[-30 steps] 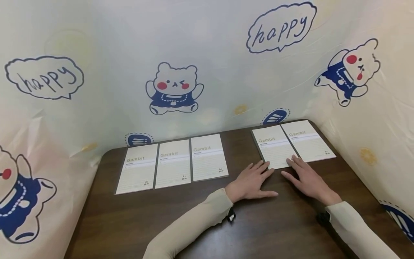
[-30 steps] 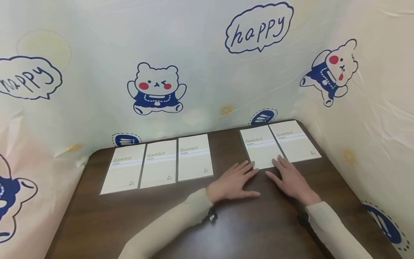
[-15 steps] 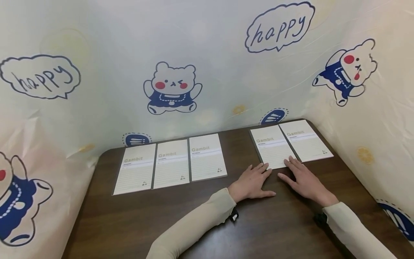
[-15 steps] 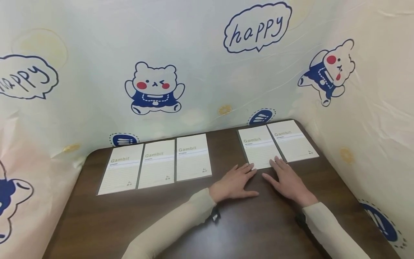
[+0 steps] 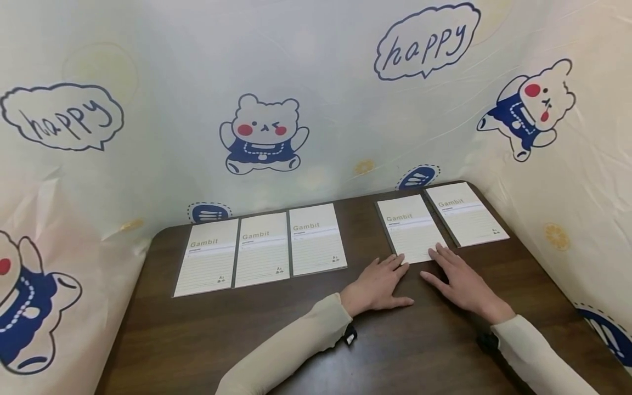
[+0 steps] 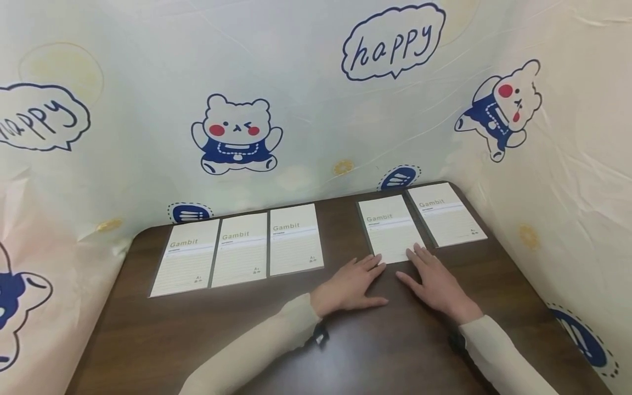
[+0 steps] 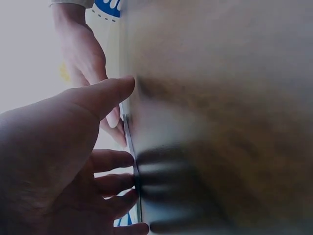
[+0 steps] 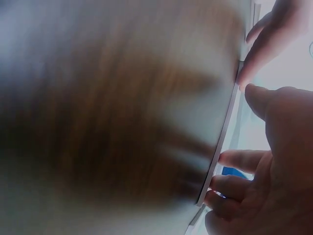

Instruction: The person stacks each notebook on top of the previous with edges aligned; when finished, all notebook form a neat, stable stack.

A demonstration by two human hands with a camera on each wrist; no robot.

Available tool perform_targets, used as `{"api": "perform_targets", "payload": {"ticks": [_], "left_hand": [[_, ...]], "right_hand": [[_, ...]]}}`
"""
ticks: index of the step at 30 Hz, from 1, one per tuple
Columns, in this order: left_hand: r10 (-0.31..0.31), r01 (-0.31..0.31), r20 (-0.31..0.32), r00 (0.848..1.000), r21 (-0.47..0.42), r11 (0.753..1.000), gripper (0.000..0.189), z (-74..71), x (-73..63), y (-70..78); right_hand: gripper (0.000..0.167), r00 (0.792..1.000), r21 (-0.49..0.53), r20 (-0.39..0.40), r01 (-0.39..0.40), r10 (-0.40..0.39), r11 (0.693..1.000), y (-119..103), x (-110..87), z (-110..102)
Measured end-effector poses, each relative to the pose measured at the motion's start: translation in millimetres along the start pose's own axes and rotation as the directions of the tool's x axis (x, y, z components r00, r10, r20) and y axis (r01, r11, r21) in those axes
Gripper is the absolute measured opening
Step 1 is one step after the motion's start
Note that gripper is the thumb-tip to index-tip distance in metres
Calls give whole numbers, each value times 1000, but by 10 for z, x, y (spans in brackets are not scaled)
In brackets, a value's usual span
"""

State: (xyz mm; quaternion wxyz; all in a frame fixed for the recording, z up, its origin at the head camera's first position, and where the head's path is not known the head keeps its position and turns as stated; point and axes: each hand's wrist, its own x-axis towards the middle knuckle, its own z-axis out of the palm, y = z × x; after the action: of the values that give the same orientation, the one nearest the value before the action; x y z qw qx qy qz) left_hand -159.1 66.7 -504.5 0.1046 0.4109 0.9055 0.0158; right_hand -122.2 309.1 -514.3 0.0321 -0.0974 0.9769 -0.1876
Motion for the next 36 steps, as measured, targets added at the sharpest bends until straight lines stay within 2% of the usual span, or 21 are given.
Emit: {"api": "perform_targets", "payload": {"ticks": [5, 10, 12, 14, 16, 18, 19, 21, 24, 26, 28, 32, 34, 36], "left_hand": [[11, -11, -10, 1000, 7, 1000, 85, 25, -99, -32], [20, -21, -37, 999, -11, 1000, 79, 37, -116, -55], [19, -24, -61, 998, -74, 997, 75, 44, -112, -57], [6, -23, -99, 995, -175, 984, 71, 59, -103, -57], [-33, -14, -150, 988, -301, 953, 68, 77, -95, -58], [-100, 3, -202, 974, -428, 904, 64, 101, -80, -66], [-141, 12, -228, 963, -490, 872, 61, 112, -73, -72], [-235, 22, -262, 936, -623, 782, 56, 124, -63, -89], [-363, 15, -261, 894, -794, 608, 50, 121, -55, -116], [-425, 17, -219, 878, -875, 485, 50, 106, -53, -128], [-472, 38, -157, 868, -925, 377, 52, 91, -49, -131], [-540, 71, -47, 841, -978, 195, 52, 70, -32, -130], [-561, 49, -14, 827, -994, 96, 50, 68, -17, -136], [-577, 13, 11, 817, -1000, 0, 48, 81, 12, -151]], "right_hand": [[74, 999, -13, -21, 29, -29, 1000, -89, -34, 3], [67, 997, -6, -66, 41, -42, 999, -142, -14, -37], [64, 996, 24, -85, 29, -27, 999, -131, -1, -51], [61, 994, 67, -109, 5, 2, 998, -108, 11, -68], [58, 990, 111, -137, -20, 35, 994, -73, 28, -83], [58, 984, 152, -160, -49, 74, 987, -46, 51, -103], [58, 981, 174, -167, -65, 94, 983, -31, 65, -112], [59, 976, 220, -167, -99, 137, 971, -7, 92, -131], [62, 968, 286, -140, -163, 209, 944, 17, 128, -164], [63, 960, 325, -109, -212, 259, 922, 24, 148, -188], [64, 949, 377, -62, -264, 309, 888, 25, 168, -208], [62, 928, 503, 35, -337, 371, 796, 25, 206, -238], [60, 923, 556, 67, -350, 379, 754, 33, 220, -250], [57, 922, 578, 78, -351, 378, 736, 46, 227, -257]]}}
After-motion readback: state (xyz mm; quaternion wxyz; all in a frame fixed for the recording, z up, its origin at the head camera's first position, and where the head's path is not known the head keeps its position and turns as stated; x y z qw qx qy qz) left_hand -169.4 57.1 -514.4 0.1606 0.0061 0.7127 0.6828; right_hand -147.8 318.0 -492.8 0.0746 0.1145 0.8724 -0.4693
